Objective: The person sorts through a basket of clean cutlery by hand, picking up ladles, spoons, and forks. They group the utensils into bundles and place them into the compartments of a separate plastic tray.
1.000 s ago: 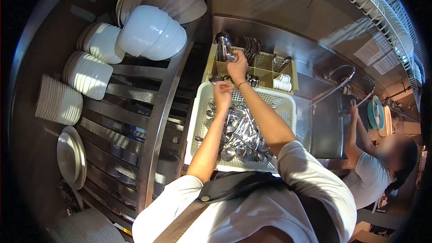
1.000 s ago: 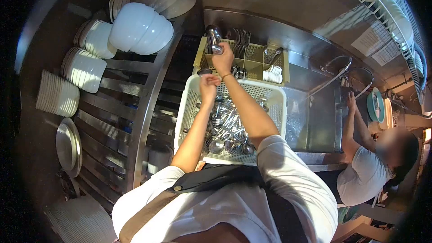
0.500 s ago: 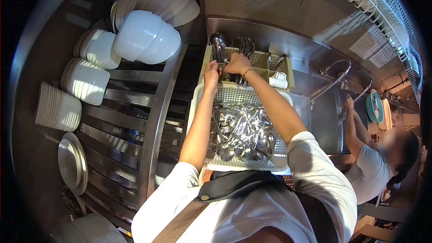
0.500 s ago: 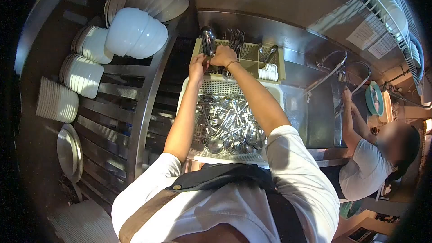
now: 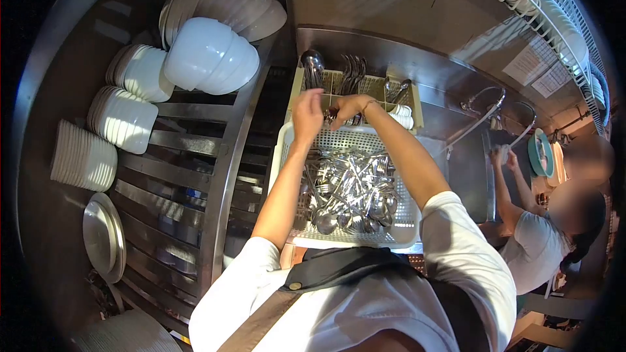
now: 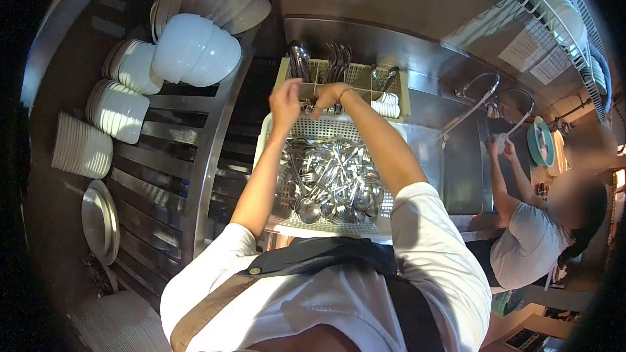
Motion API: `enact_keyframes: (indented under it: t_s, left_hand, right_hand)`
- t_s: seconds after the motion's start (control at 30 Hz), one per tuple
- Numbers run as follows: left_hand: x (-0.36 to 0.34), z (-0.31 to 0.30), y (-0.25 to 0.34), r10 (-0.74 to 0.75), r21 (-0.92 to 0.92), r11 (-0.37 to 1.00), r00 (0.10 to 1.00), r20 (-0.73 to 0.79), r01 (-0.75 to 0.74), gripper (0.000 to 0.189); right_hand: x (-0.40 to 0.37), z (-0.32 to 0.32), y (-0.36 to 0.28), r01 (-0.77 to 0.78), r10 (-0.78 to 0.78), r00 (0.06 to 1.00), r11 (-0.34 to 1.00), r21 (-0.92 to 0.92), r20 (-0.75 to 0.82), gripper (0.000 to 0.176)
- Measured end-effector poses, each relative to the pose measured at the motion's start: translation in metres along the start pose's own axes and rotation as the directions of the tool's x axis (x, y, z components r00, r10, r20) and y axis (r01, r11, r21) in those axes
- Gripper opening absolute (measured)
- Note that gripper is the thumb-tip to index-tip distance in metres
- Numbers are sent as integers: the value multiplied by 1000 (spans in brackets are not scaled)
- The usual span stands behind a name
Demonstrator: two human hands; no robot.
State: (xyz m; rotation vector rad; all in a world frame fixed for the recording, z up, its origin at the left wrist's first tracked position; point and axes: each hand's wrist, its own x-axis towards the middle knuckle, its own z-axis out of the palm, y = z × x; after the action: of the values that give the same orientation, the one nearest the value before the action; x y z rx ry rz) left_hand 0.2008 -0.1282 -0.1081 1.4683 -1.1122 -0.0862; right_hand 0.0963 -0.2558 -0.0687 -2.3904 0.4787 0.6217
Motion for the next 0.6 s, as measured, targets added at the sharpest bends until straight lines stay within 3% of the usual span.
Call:
enact_keyframes:
  t_s: [0.03, 0.1, 0.13, 0.17, 0.2, 0.23, 0.27, 0.33, 0.4, 0.47, 0.5, 0.57, 0.6]
  left_hand:
    - [8, -16, 12, 125, 270, 958, 988, -95, -95, 13]
    - [20, -30, 3, -90, 521, 852, 995, 37, 58, 10]
    - [24, -32, -4, -242, 619, 776, 964, 111, 124, 10]
    - [24, -29, -10, -252, 625, 770, 962, 109, 130, 10]
    - [21, -23, -22, -224, 717, 697, 953, 204, 11, 10]
    - [20, -21, -25, -207, 782, 612, 930, 304, -120, 11]
    - [21, -20, -28, -211, 782, 611, 927, 311, -124, 11]
    - [21, -24, -22, -21, 693, 683, 942, 335, -231, 12]
    - [17, -28, -15, 41, 670, 679, 926, 376, -302, 12]
    - [8, -33, -12, 265, 595, 677, 898, 350, -432, 13]
    - [6, -38, -12, 324, 576, 663, 877, 354, -477, 14]
    - [-7, -47, -9, 426, 578, 604, 835, 347, -549, 15]
    - [-14, -49, -11, 420, 578, 604, 836, 355, -549, 15]
  right_hand:
    - [-1, 0, -1, 18, -10, 994, 997, 70, -112, 74]
    - [-1, 6, -7, 121, -62, 959, 972, 199, -276, 65]
    - [-2, 7, -15, 125, -67, 961, 971, 205, -268, 65]
    - [-1, 9, -25, -42, 62, 963, 996, 84, -264, 63]
    - [0, 12, -32, -207, 189, 942, 978, -38, -278, 62]
    - [4, 19, -29, -228, 195, 926, 972, -65, -323, 66]
    - [5, 19, -23, -228, 199, 926, 972, -56, -320, 66]
    - [3, 21, -9, -61, 69, 943, 998, 35, -325, 62]
    - [-2, 33, 3, 170, -72, 913, 962, 213, -401, 50]
    - [-24, 34, 0, 217, -82, 863, 951, 220, -498, 42]
    - [-31, 34, 6, 209, -68, 863, 950, 233, -501, 42]
    - [-43, 37, 14, 358, -141, 821, 882, 306, -553, 36]
    - [-52, 39, 16, 360, -139, 822, 878, 315, -551, 36]
